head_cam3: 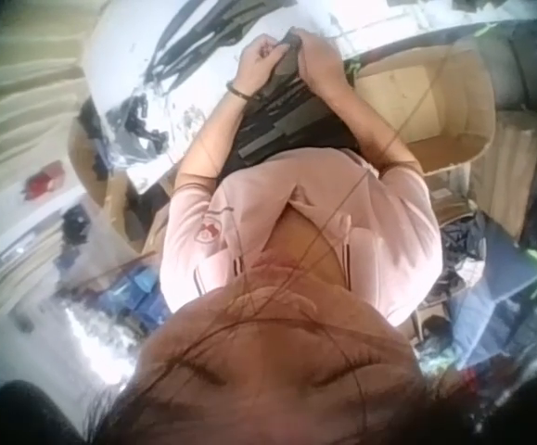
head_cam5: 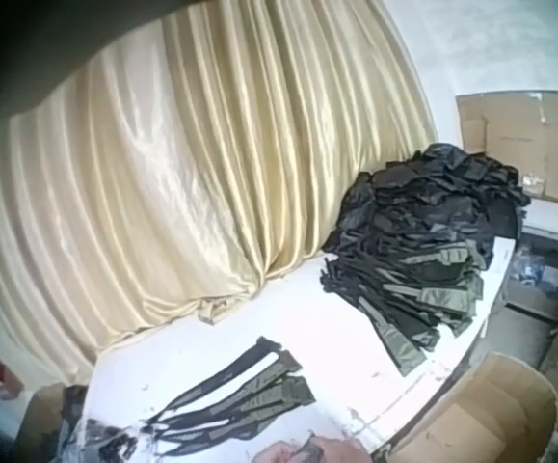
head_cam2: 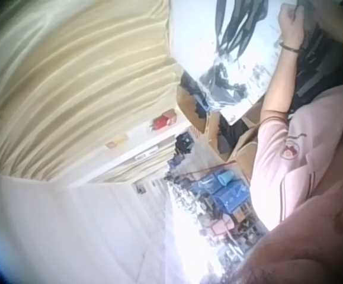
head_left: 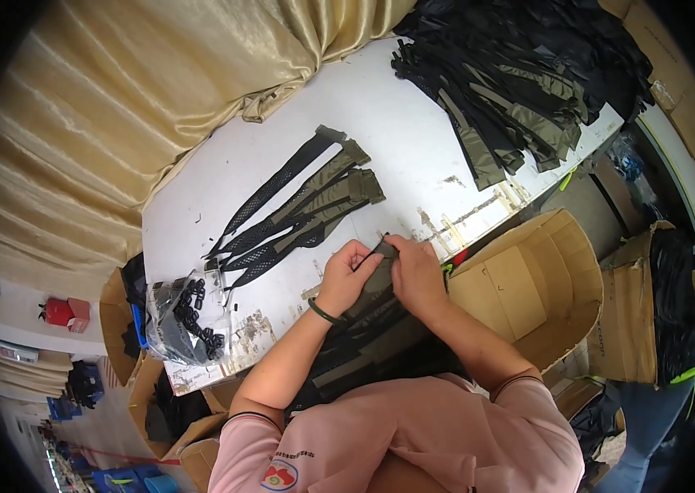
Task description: Inspecting and sorting webbing straps at a manufacturing workstation.
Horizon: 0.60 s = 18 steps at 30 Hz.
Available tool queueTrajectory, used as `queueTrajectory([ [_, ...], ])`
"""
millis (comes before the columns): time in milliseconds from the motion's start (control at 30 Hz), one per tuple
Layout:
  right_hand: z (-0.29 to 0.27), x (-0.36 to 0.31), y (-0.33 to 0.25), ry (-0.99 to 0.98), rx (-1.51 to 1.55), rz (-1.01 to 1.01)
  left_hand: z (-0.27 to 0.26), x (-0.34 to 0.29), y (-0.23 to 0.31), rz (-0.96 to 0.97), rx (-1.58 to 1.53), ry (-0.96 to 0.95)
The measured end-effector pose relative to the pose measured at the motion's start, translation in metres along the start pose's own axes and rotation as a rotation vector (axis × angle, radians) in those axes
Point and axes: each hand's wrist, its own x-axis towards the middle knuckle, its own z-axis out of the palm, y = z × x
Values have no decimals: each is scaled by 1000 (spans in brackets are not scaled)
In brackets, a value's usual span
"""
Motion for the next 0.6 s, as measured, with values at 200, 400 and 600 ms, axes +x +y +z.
queueTrajectory([
  [200, -7, 4, 5, -240, 12, 221, 2, -9, 8, 109, 64, 45],
  [400, -9, 24, 18, 81, 12, -176, 10, -28, 23, 499, 593, 99],
  [600, 12, 2, 29, -183, 1102, 939, 10, -39, 25, 577, 678, 17],
])
